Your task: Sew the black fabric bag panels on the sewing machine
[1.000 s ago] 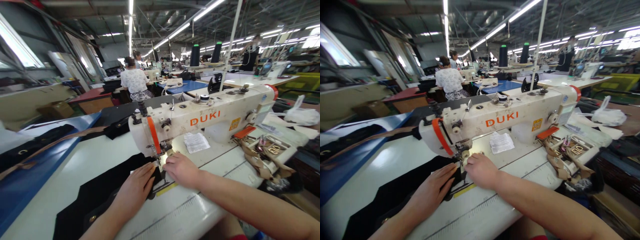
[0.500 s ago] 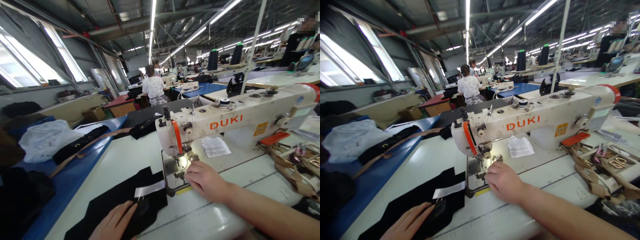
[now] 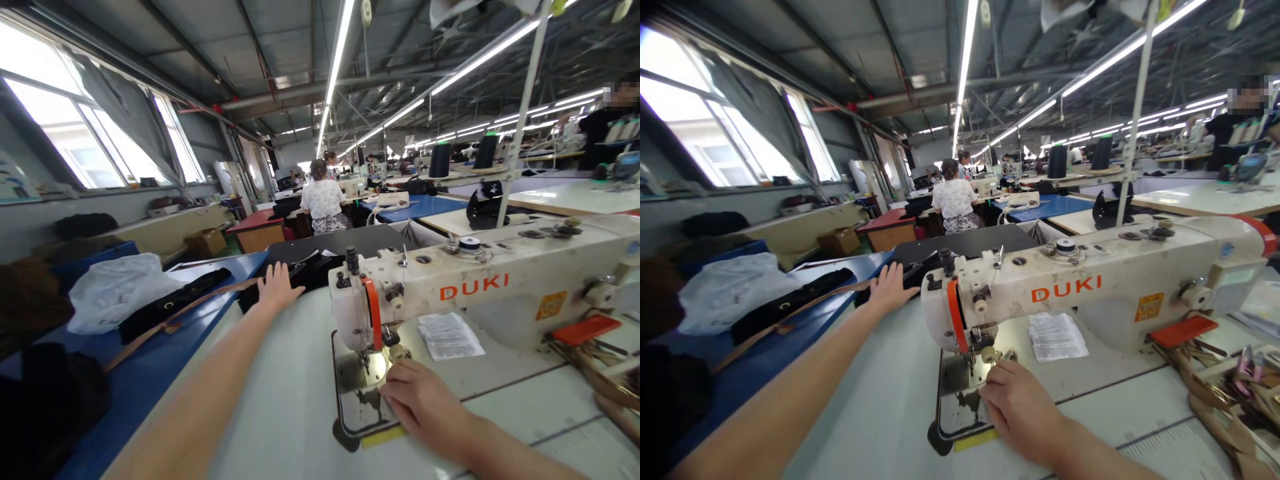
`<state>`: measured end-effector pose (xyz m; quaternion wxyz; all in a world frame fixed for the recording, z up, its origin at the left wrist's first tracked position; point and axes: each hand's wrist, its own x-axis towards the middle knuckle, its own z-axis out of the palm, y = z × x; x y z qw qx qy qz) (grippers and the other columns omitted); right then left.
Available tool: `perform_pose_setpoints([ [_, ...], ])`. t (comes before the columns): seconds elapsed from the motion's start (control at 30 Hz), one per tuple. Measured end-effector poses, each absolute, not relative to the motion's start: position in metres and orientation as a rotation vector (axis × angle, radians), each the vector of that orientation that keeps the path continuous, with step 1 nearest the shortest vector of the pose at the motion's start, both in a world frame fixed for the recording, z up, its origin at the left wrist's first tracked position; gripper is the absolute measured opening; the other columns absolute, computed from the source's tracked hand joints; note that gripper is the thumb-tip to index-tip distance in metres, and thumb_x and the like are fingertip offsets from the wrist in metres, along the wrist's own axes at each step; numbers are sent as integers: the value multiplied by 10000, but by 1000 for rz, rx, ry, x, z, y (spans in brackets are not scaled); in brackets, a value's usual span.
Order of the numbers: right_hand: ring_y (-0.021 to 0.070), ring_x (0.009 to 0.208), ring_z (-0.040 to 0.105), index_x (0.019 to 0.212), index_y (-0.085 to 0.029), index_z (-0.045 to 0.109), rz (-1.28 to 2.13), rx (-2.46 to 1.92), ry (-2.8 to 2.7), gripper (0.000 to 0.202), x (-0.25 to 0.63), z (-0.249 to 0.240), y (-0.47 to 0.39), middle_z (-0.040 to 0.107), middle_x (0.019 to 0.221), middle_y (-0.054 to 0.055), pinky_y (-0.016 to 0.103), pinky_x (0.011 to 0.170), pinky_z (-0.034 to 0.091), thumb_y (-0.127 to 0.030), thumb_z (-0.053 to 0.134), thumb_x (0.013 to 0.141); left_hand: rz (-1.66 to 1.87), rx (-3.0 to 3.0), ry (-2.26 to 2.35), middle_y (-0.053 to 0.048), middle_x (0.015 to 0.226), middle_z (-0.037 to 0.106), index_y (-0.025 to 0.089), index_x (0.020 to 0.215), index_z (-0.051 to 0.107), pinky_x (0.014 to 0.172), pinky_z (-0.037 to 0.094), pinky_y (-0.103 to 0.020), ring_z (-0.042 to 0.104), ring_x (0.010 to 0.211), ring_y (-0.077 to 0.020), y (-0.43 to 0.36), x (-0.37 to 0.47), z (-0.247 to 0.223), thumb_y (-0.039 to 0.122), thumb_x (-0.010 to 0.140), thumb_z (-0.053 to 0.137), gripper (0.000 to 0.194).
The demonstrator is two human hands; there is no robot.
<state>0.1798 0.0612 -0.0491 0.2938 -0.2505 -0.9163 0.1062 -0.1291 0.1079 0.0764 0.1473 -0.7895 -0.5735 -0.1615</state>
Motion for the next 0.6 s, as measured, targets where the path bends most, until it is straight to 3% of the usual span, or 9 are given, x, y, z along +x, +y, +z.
perform_pose_setpoints([
  [0.2, 180, 789, 540, 741, -191, 592, 305, -659, -2442, 235, 181, -54, 62, 594, 787, 45, 305, 716, 432, -103, 451, 907, -466, -2232, -1646, -77, 1213, 583, 172, 1175, 575, 859, 514, -430, 600, 1057, -246, 68, -121, 33, 363, 923, 543, 318],
  [0.43, 207, 805, 570, 877, -221, 646, 348, -564, -2463, 244, 188, -61, 58, 611, 826, 75, 343, 715, 475, -149, 423, 941, -333, -1944, -1918, -89, 1252, 569, 192, 1214, 557, 892, 507, -442, 591, 1058, -224, -52, -181, 10, 366, 914, 563, 347],
  [0.53, 211, 810, 576, 894, -228, 652, 342, -546, -2485, 242, 189, -65, 58, 614, 845, 83, 355, 709, 489, -172, 423, 948, -268, -1751, -2025, -137, 1234, 600, 154, 1190, 598, 922, 480, -518, 592, 1103, -309, -104, -223, 16, 422, 908, 526, 396],
  [0.6, 213, 824, 578, 910, -230, 653, 338, -550, -2502, 242, 190, -67, 58, 616, 864, 85, 363, 718, 495, -173, 421, 950, -158, -1576, -2109, -235, 1197, 615, 67, 1140, 640, 911, 468, -572, 588, 1108, -398, -135, -256, 19, 402, 915, 437, 452],
])
